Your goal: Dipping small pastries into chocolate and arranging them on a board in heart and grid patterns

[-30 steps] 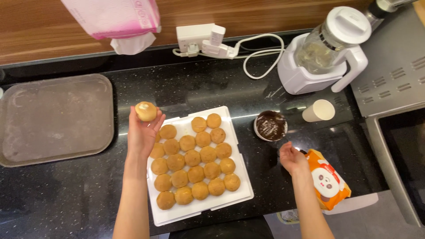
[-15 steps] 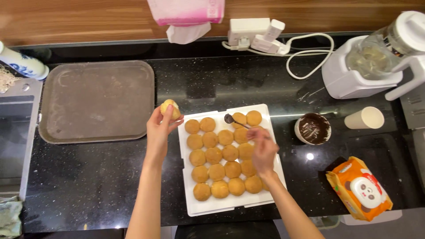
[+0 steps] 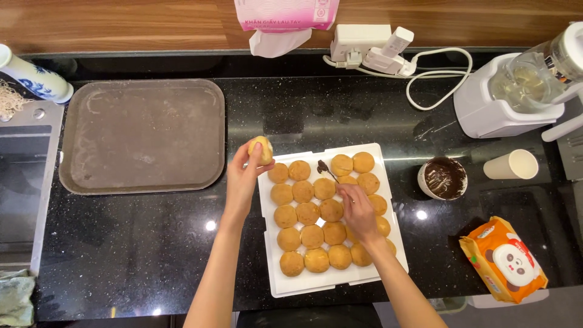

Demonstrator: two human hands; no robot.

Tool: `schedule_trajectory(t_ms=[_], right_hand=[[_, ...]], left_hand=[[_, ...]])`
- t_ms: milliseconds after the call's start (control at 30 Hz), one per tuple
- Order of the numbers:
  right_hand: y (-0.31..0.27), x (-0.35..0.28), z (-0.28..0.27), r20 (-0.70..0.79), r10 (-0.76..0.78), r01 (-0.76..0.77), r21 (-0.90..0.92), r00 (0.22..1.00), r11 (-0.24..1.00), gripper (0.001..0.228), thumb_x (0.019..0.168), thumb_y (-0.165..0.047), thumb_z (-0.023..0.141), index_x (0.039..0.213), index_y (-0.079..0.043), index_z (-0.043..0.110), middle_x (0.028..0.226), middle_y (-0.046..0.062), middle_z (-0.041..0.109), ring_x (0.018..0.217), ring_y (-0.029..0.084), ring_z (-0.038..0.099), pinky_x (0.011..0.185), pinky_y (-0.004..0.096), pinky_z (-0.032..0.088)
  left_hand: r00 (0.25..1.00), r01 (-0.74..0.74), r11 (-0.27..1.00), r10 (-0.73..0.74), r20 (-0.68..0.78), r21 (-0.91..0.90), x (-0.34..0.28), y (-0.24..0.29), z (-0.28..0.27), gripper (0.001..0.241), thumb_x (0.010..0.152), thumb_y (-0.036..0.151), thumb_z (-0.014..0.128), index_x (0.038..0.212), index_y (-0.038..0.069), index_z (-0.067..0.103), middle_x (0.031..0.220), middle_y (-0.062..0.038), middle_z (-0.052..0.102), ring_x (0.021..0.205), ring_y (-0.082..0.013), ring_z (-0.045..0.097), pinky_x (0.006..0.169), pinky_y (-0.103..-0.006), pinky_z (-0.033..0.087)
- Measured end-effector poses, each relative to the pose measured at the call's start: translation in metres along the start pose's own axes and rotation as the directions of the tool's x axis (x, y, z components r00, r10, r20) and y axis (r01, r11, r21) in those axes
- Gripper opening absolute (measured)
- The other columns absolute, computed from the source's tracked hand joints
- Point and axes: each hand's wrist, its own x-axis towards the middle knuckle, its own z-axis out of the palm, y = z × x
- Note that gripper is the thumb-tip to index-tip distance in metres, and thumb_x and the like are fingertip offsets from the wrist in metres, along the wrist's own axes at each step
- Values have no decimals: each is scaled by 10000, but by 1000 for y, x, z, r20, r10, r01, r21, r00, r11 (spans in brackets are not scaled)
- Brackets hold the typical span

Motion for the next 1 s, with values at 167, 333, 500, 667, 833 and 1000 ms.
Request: schedule_trajectory(t_ms=[167,333,500,667,833,1000], right_hand=[[-9,10,-7,-25,5,-6,-26,1000,1000,115,1055,-76,563,1062,-47,674,919,87,706,803,307,718,736,381,603],[-16,17,-16,-119,190,-179,99,975,979,202,1082,-137,519,987,-61,680,867,58,732,767,247,745,728,351,608],[-31,42,-35,-223,607,-383,600,763,702,330,1162,-157,350,1034,35,586,880,195,720,777,289,756,737,360,635],[22,22,-30,82,966,-457,888,246,42,433,1100,-356,534,1108,60,649,934,187,740,873,228,775,844,307,656],[29,15,-81,270,957,-353,910,102,-219,375,1094,-295,543,1210,49,636,1079,111,682,1064,216,717,1015,311,602],[50,8,-132,176,981,-277,949,76,-148,301,1082,-280,562,1083,0,674,990,105,707,970,207,750,964,286,658]], left_hand=[[998,-30,999,28,49,39,-4,5,16,525,977,324,685,1382,7,582,1155,-239,638,964,-285,709,896,-408,621],[998,-38,991,31,62,127,0,-5,28,522,937,333,742,1363,58,617,1121,-214,677,931,-266,726,861,-371,634],[994,-99,961,85,67,259,12,-23,38,590,833,343,864,1331,105,655,1122,-186,713,926,-248,737,855,-343,617],[970,-238,836,173,173,495,20,-42,58,613,748,320,908,1294,164,677,1146,-110,721,1001,-279,728,1020,-453,515],[877,-469,521,180,446,713,54,-121,79,635,699,336,917,1269,214,665,1102,-45,697,1040,-279,696,1131,-542,313],[833,-522,240,-63,550,818,53,-122,90,588,741,344,880,1257,199,638,1160,-59,690,1158,-305,671,1227,-657,79]])
